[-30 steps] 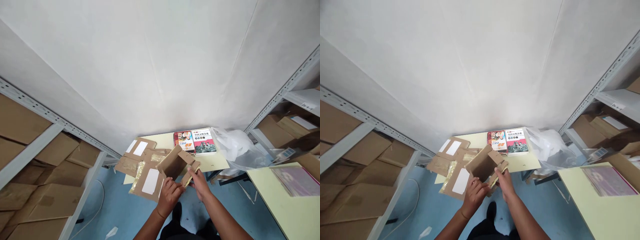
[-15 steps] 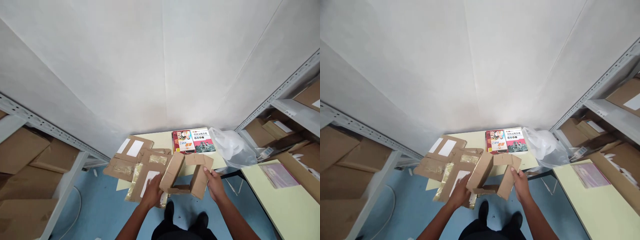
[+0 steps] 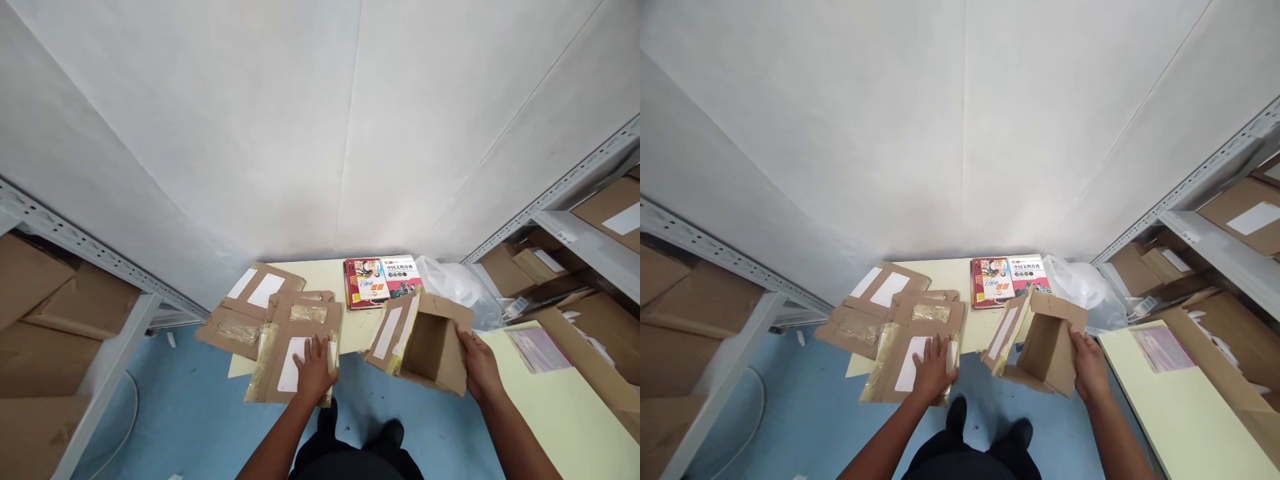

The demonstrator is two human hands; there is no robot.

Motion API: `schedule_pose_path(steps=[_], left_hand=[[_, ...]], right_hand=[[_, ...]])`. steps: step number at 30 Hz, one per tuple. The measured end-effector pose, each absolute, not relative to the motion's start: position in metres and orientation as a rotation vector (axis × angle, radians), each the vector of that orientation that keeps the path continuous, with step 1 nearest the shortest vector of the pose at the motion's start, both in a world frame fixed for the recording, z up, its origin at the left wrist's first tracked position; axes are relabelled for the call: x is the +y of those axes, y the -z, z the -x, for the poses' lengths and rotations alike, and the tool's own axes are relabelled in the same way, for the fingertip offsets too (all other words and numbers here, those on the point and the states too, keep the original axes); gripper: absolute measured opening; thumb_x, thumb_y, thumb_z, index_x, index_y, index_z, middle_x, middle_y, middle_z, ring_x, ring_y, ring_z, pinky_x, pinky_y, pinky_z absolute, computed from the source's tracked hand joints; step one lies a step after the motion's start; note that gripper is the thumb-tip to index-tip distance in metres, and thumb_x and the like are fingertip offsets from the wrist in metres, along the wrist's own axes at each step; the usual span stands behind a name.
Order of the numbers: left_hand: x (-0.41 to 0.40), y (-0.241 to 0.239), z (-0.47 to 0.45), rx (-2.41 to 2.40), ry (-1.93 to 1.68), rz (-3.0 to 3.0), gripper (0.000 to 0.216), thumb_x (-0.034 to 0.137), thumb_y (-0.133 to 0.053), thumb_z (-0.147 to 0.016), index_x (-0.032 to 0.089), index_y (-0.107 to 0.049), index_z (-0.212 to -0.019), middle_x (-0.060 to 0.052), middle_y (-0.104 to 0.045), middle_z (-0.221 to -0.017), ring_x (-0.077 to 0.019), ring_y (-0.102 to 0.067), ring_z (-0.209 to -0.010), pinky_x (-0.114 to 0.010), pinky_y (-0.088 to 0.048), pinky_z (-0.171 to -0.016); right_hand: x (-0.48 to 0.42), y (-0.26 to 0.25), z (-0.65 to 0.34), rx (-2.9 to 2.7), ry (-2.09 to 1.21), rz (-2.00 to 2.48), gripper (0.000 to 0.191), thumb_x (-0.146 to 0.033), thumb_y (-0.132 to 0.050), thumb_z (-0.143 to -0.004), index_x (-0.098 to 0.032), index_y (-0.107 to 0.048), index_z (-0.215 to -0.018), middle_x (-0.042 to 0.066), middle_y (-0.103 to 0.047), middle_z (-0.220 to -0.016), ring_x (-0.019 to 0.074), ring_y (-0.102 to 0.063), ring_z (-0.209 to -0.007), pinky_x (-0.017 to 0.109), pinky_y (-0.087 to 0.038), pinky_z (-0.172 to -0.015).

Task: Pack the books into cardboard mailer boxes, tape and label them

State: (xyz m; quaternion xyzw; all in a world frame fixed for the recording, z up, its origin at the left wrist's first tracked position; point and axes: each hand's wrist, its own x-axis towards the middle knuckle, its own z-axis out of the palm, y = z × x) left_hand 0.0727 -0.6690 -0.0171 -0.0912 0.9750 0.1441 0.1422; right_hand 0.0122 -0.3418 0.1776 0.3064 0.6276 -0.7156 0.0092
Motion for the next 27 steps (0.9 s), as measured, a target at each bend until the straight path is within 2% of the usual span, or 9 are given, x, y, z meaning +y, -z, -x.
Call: schedule_pose_path(steps=[3, 5, 10, 12, 14, 16, 18, 23, 27], left_hand=[[-0.697, 0.018, -0.075, 2.956, -0.474, 0.378, 0.068, 0.041, -0.054, -0.091, 0.017, -0.041, -0.153, -0.022, -0.036, -0.161, -0.0382, -0.029, -0.15, -0.06, -0.03, -0.115], [-0.722, 0.019, -0.082, 3.016, -0.485, 0.678, 0.064, 0.043, -0.052, -0.092, 0.014, -0.044, -0.149, -0.024, -0.042, -0.156, -0.0383, -0.036, -0.145, -0.056, -0.035, -0.113], [-0.777, 0.028, -0.111, 2.642, -0.808, 1.367, 0.068, 0.049, -0.058, -0.086, 0.012, -0.046, -0.142, -0.026, -0.058, -0.136, -0.0414, -0.058, -0.123, -0.052, -0.05, -0.092], [-0.788, 0.031, -0.12, 2.468, -1.002, 1.4, 0.062, 0.05, -0.062, -0.082, 0.014, -0.054, -0.132, -0.024, -0.067, -0.122, -0.0406, -0.066, -0.111, -0.049, -0.053, -0.085], [-0.795, 0.033, -0.126, 2.401, -1.146, 1.342, 0.049, 0.046, -0.063, -0.08, 0.016, -0.061, -0.119, -0.016, -0.074, -0.108, -0.0349, -0.071, -0.099, -0.042, -0.054, -0.081], [-0.801, 0.031, -0.13, 2.431, -1.232, 1.256, 0.037, 0.043, -0.06, -0.082, 0.02, -0.063, -0.111, -0.008, -0.076, -0.101, -0.0274, -0.072, -0.096, -0.034, -0.054, -0.082], [-0.81, 0.024, -0.132, 2.525, -1.319, 1.158, 0.036, 0.043, -0.058, -0.082, 0.023, -0.064, -0.112, -0.003, -0.076, -0.103, -0.0239, -0.071, -0.098, -0.03, -0.054, -0.083], [-0.86, -0.004, -0.122, 2.737, -1.387, 1.092, 0.048, 0.051, -0.054, -0.084, 0.019, -0.065, -0.118, -0.004, -0.077, -0.101, -0.0246, -0.07, -0.094, -0.03, -0.055, -0.078], [-0.918, -0.017, -0.085, 2.769, -1.263, 1.134, 0.045, 0.044, -0.054, -0.085, 0.018, -0.068, -0.119, -0.004, -0.076, -0.098, -0.0242, -0.07, -0.094, -0.029, -0.054, -0.077]], right_hand=[[-0.336, -0.176, -0.009, 1.924, 2.304, -0.957, 0.042, -0.046, -0.082, -0.069, -0.024, -0.07, -0.102, 0.005, -0.08, -0.093, 0.03, -0.074, -0.098, 0.039, -0.064, -0.078], [-0.335, -0.169, -0.008, 1.895, 2.339, -0.97, 0.045, -0.044, -0.082, -0.068, -0.022, -0.07, -0.105, 0.005, -0.08, -0.093, 0.0299, -0.073, -0.099, 0.039, -0.064, -0.08], [-0.334, -0.142, -0.002, 1.835, 2.35, -1.016, 0.045, -0.046, -0.079, -0.07, -0.019, -0.07, -0.105, 0.006, -0.08, -0.093, 0.0307, -0.074, -0.099, 0.042, -0.064, -0.082], [-0.337, -0.137, 0.002, 1.812, 2.347, -0.97, 0.045, -0.047, -0.077, -0.072, -0.019, -0.071, -0.107, 0.007, -0.08, -0.096, 0.031, -0.074, -0.1, 0.043, -0.063, -0.083], [-0.344, -0.136, 0.007, 1.802, 2.355, -0.926, 0.043, -0.047, -0.076, -0.074, -0.019, -0.072, -0.108, 0.008, -0.079, -0.1, 0.0309, -0.073, -0.101, 0.043, -0.064, -0.083], [-0.353, -0.14, 0.013, 1.794, 2.374, -0.91, 0.041, -0.045, -0.075, -0.076, -0.02, -0.072, -0.109, 0.007, -0.079, -0.101, 0.0304, -0.073, -0.101, 0.043, -0.064, -0.083], [-0.363, -0.146, 0.017, 1.769, 2.392, -0.906, 0.039, -0.043, -0.075, -0.077, -0.021, -0.072, -0.109, 0.007, -0.079, -0.101, 0.0297, -0.073, -0.1, 0.042, -0.064, -0.084], [-0.383, -0.162, 0.026, 1.769, 2.373, -0.88, 0.035, -0.041, -0.073, -0.079, -0.021, -0.072, -0.108, 0.006, -0.079, -0.102, 0.029, -0.072, -0.101, 0.041, -0.063, -0.087], [-0.405, -0.172, 0.028, 1.795, 2.321, -0.815, 0.035, -0.044, -0.074, -0.078, -0.021, -0.071, -0.105, 0.006, -0.079, -0.097, 0.0302, -0.072, -0.101, 0.042, -0.063, -0.086]])
